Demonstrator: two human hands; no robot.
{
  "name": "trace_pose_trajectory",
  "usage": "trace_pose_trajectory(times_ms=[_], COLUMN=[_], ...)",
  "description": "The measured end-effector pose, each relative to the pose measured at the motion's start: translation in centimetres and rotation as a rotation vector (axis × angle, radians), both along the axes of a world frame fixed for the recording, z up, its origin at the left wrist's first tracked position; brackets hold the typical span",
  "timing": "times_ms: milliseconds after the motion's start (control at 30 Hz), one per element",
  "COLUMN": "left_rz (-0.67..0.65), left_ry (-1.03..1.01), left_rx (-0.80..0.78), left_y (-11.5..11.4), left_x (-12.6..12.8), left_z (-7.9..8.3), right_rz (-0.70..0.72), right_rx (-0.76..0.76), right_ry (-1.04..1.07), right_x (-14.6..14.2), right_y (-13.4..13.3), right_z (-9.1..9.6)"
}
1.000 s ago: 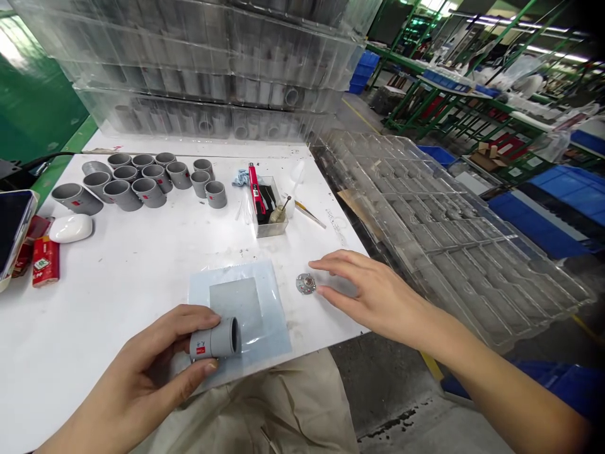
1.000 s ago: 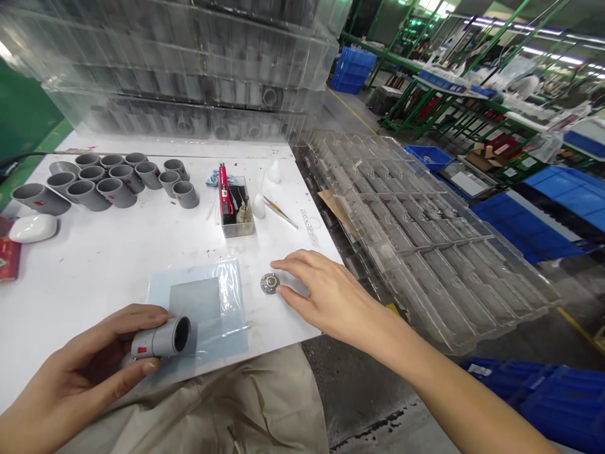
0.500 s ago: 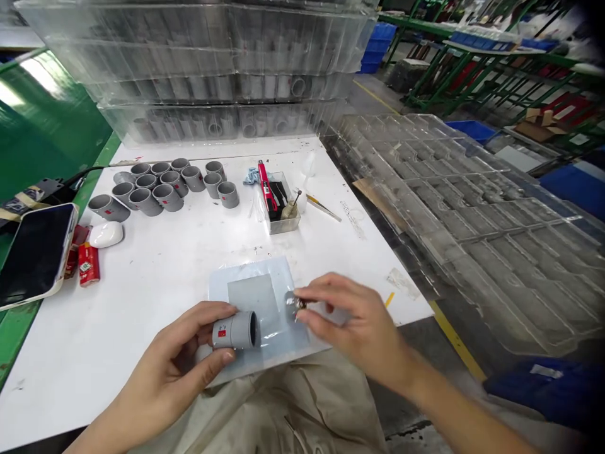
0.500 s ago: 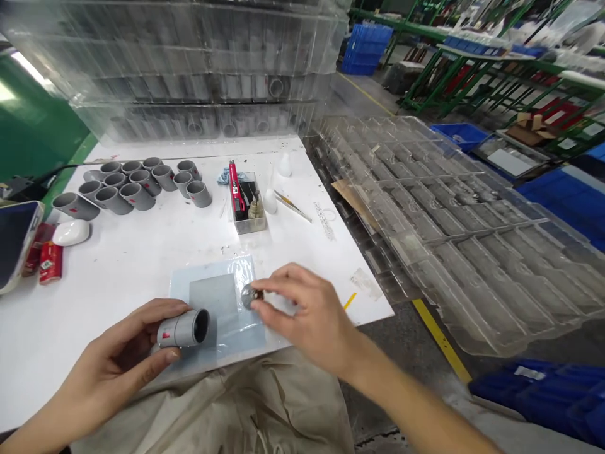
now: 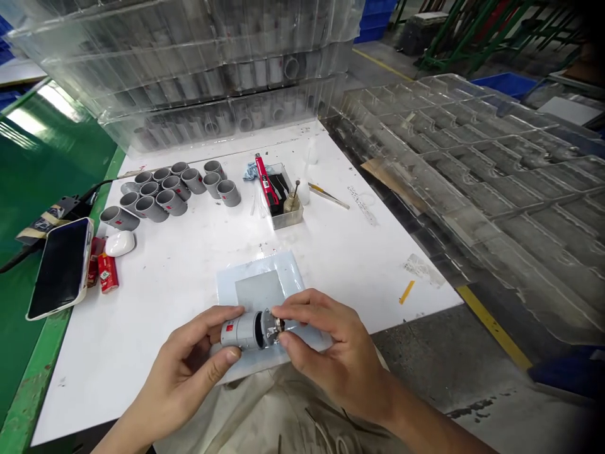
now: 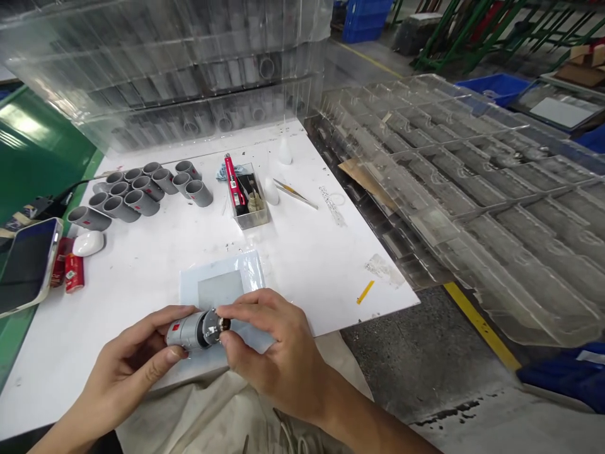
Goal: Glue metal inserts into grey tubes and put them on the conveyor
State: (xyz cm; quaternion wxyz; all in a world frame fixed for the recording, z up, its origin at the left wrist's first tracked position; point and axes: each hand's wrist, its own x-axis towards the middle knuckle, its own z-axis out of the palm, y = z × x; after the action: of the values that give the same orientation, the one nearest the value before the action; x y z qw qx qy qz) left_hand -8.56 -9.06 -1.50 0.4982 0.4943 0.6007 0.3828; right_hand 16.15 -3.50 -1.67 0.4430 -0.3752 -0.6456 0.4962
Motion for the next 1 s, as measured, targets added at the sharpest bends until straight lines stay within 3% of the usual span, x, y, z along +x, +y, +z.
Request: trace_pose_trajectory(times_ms=[233, 1000], left_rz=[-0.169, -0.189], left_ry=[0.001, 0.008], left_rx=[0.104, 0.145], left_y=[0.50, 0.70], left_x=[-0.80, -0.81], left_z=[-0.32, -0.17], right_rz=[0.021, 0.057], right_rx=[0.035, 0.019], right_ry=[-0.020, -0.034], right_x=[-0.20, -0.13], right_y=[-0.24, -0.18], right_z=[-0.29, 0.05])
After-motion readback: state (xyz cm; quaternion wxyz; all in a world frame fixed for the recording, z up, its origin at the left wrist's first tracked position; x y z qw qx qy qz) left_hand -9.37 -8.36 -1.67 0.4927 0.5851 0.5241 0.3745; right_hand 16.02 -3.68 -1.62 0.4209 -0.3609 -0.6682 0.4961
